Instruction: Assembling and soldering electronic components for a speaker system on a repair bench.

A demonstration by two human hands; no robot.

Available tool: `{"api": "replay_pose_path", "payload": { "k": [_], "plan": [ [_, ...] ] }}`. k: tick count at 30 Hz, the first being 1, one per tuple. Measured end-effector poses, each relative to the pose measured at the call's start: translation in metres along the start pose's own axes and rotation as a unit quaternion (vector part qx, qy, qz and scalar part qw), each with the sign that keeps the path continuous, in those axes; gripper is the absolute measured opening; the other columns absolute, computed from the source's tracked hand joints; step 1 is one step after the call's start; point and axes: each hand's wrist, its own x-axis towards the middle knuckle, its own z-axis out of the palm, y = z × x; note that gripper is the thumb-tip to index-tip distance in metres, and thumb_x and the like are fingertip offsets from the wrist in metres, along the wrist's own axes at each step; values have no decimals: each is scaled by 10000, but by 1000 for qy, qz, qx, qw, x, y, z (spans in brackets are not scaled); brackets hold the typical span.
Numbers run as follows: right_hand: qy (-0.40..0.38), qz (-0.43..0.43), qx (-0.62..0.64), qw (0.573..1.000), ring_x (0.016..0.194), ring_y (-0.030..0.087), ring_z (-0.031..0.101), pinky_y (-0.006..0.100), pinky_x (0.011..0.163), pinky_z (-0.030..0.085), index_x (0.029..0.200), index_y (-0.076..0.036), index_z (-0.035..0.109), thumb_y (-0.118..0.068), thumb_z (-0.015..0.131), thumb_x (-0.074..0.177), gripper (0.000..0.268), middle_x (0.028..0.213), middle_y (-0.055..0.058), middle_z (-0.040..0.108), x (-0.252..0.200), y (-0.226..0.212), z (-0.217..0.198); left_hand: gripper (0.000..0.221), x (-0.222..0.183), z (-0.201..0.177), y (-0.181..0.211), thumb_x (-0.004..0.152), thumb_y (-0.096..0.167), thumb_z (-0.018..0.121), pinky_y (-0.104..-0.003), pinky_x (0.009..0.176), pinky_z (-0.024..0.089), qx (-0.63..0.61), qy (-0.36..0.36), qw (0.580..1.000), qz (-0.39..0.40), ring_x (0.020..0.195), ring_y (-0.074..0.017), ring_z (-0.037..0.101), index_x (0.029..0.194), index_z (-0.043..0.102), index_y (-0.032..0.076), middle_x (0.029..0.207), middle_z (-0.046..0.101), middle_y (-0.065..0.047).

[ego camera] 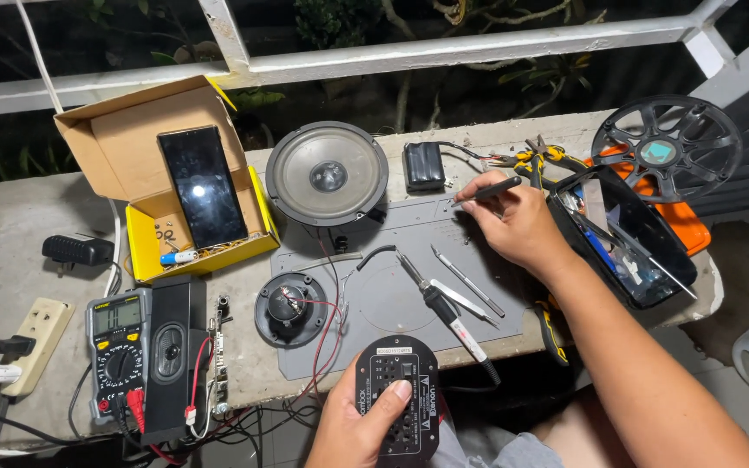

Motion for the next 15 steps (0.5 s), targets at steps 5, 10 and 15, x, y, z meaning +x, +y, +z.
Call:
{"api": "replay_pose_path", "payload": {
  "k": [5,10,15],
  "plan": [
    [-46,-57,-36,997,1080,212,828,308,998,642,1198,-71,760,10,759,1078,144,1160,74,832,3,17,1,517,0,0,-1,935,73,837,-498,775,730,-6,2,1000,6,860,-354,838,1448,844,6,1044,888,-247],
    [-63,-105,-92,988,1065,246,819,352,984,627,1201,-89,761,2,768,1074,156,1153,72,834,8,23,4,505,-4,1,5,927,148,838,-449,822,736,43,-7,999,26,897,-303,854,1417,870,33,1044,907,-186],
    [-73,-96,-120,985,1053,262,798,365,947,608,1212,-111,750,23,727,1065,200,1162,68,822,11,32,6,526,-5,3,7,921,117,842,-475,825,745,24,8,1000,7,905,-328,860,1439,863,25,1062,911,-211]
  ]
}}
